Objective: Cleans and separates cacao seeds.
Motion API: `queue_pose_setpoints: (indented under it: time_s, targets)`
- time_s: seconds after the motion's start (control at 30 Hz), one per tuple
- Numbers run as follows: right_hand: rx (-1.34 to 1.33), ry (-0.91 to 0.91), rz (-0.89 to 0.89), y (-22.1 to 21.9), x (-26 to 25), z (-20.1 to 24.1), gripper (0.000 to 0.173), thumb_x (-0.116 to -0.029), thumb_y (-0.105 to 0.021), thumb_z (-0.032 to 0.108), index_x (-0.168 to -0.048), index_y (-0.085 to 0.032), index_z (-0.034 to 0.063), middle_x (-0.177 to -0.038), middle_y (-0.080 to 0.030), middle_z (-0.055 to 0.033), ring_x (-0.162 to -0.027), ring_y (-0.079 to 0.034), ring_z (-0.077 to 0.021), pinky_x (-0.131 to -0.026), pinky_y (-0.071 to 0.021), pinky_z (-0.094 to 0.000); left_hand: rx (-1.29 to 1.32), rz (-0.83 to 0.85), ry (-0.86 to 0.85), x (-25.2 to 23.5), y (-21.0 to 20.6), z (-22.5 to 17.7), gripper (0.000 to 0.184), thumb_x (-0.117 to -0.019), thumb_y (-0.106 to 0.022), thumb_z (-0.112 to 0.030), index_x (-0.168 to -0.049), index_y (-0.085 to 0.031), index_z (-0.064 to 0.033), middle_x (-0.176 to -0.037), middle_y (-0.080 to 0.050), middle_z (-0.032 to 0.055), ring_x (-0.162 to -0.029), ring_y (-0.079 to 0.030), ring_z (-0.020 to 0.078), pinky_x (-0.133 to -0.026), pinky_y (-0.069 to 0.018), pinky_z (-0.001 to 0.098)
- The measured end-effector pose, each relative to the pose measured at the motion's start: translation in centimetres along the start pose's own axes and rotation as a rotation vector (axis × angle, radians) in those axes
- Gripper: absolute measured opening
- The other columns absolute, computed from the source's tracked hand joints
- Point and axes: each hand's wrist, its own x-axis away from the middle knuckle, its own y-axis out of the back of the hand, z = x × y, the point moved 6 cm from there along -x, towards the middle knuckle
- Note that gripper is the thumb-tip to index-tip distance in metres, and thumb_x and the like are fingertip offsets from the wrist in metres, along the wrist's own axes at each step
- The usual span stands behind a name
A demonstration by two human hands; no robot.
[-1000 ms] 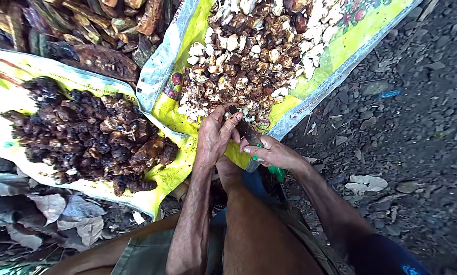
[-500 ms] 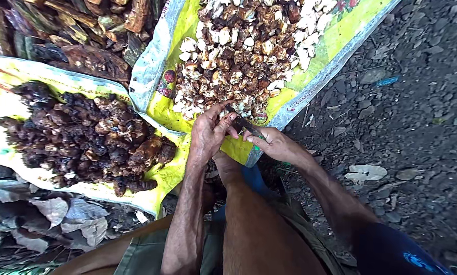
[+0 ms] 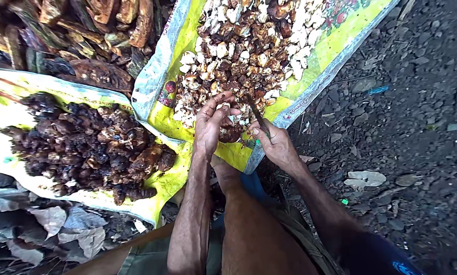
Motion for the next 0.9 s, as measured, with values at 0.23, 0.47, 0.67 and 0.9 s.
queue_pose_setpoints:
  time_s: [0.23, 0.47, 0.67, 0.9]
  targets:
    - [-0.094, -0.111, -0.145, 1.0, 0.4, -0.9, 0.023, -0.1077, -0.051, 0.026, -0.116, -0.068, 0.0139, -0.065, -0.051, 0.0025, -0.049, -0.045, -0.0063, -0.047, -0.0405, -0.0257, -0.544, -0.019, -0.114, -1.8, -0.8, -2.2, 0.050, -0.1012, -0.036, -0.001, -0.147, -0.053, -0.0129, -0.123, -0.072, 0.0039, -0.084, -0.073, 0.0139, -0.072, -0.0610, 0.0339]
    - [-0.125, -0.094, -0.180, 0.8, 0.8, -0.3, 0.024, -0.1078, -0.051, 0.026, -0.117, -0.069, 0.0131, -0.069, -0.055, 0.0036, -0.050, -0.047, -0.0037, -0.047, -0.0411, -0.0224, -0.750, -0.201, -0.402, -3.4, -1.3, -4.6, 0.049, -0.0975, -0.056, 0.001, -0.145, -0.055, -0.0138, -0.137, -0.064, 0.0040, -0.071, -0.068, 0.0102, -0.063, -0.0591, 0.0304]
    - [-0.183, -0.103, -0.191, 0.4, 1.1, -0.6, 0.023, -0.1078, -0.052, 0.024, -0.118, -0.069, 0.0125, -0.069, -0.056, 0.0020, -0.049, -0.048, -0.0054, -0.044, -0.0418, -0.0230, -1.182, -0.224, -0.155, -4.2, -2.4, -2.0, 0.040, -0.0892, -0.071, -0.016, -0.129, -0.068, -0.0186, -0.123, -0.066, 0.0100, -0.093, -0.070, 0.0267, -0.074, -0.0586, 0.0482]
    - [-0.245, -0.072, -0.202, -0.1, 1.0, -0.5, 0.022, -0.1078, -0.051, 0.021, -0.117, -0.068, 0.0103, -0.076, -0.061, 0.0036, -0.052, -0.049, -0.0014, -0.048, -0.0430, -0.0189, -1.203, -0.222, -0.250, -4.8, -2.5, -2.4, 0.037, -0.0854, -0.068, -0.009, -0.122, -0.064, -0.0148, -0.111, -0.071, 0.0071, -0.090, -0.071, 0.0249, -0.070, -0.0570, 0.0471]
